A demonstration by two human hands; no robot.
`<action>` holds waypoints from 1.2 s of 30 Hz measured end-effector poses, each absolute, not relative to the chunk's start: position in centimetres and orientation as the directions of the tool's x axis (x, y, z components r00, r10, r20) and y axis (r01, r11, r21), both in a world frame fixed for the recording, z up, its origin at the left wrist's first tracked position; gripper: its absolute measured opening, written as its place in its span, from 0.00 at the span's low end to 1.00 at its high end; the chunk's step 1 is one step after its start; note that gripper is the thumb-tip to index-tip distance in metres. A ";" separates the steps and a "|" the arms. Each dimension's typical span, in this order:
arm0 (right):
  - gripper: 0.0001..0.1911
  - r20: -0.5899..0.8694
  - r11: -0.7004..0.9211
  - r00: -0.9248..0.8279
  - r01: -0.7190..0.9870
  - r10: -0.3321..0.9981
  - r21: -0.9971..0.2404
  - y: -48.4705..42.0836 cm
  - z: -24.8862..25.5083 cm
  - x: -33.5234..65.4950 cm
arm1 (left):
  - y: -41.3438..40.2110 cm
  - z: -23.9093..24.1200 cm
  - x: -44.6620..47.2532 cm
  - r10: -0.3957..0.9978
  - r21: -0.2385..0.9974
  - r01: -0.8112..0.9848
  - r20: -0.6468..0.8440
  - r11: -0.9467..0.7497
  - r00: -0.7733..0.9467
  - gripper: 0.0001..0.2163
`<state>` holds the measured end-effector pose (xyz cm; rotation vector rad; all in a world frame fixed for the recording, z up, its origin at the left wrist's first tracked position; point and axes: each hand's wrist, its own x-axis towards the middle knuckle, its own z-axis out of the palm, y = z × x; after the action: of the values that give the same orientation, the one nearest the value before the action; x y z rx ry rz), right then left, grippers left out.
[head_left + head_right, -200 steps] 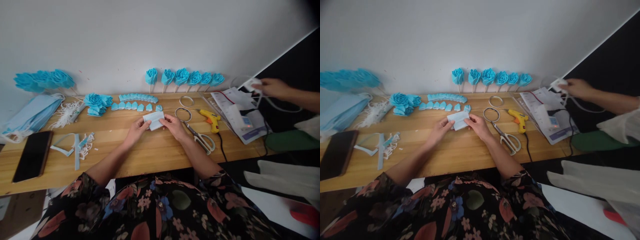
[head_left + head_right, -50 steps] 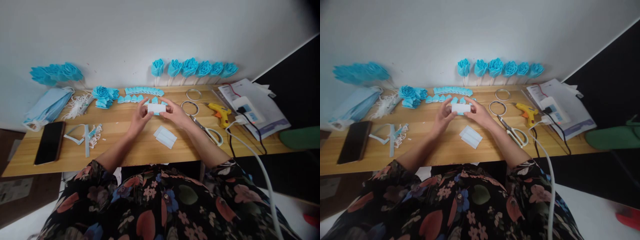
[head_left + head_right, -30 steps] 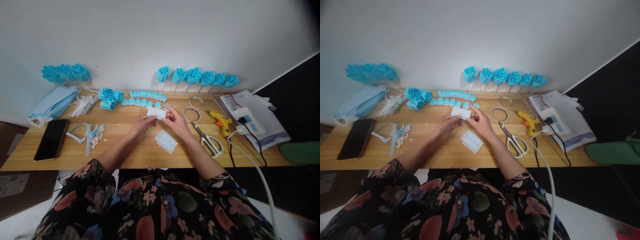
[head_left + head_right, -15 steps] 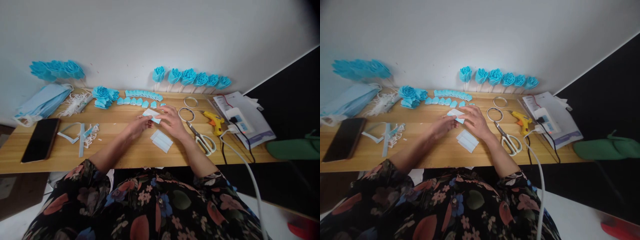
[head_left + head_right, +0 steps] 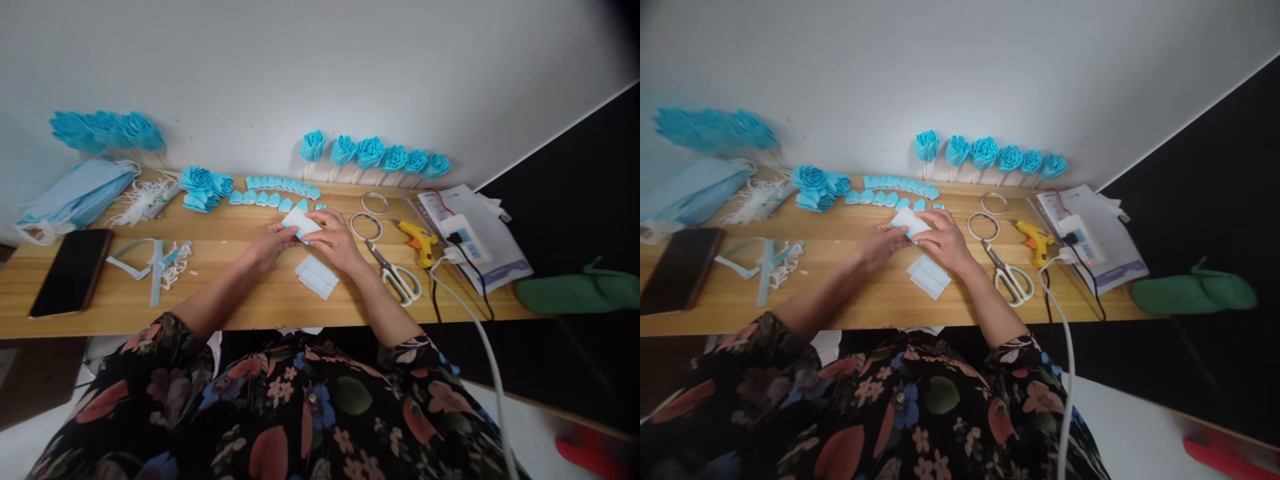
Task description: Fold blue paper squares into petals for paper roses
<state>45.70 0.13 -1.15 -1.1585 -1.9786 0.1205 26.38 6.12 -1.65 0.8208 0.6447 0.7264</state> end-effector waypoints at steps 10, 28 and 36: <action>0.03 0.573 0.505 -0.081 0.583 0.815 -0.637 0.2 -1.6 45.1 | 6.5 -2.7 26.6 0.856 0.946 -0.244 -0.060 0.212 0.514 0.18; 0.10 0.299 0.212 0.159 0.411 0.941 -0.887 0.1 -1.5 44.2 | 6.2 -2.3 26.6 0.828 0.993 -0.101 0.013 0.053 0.561 0.21; 0.25 0.223 0.192 0.097 0.263 0.970 -0.946 0.3 -1.6 44.2 | 6.1 -2.0 26.7 0.867 0.994 -0.088 -0.018 0.071 0.498 0.22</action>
<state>44.19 0.26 -1.56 -1.2848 -1.3875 0.8291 26.68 6.11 -2.01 1.3035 0.7725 0.8375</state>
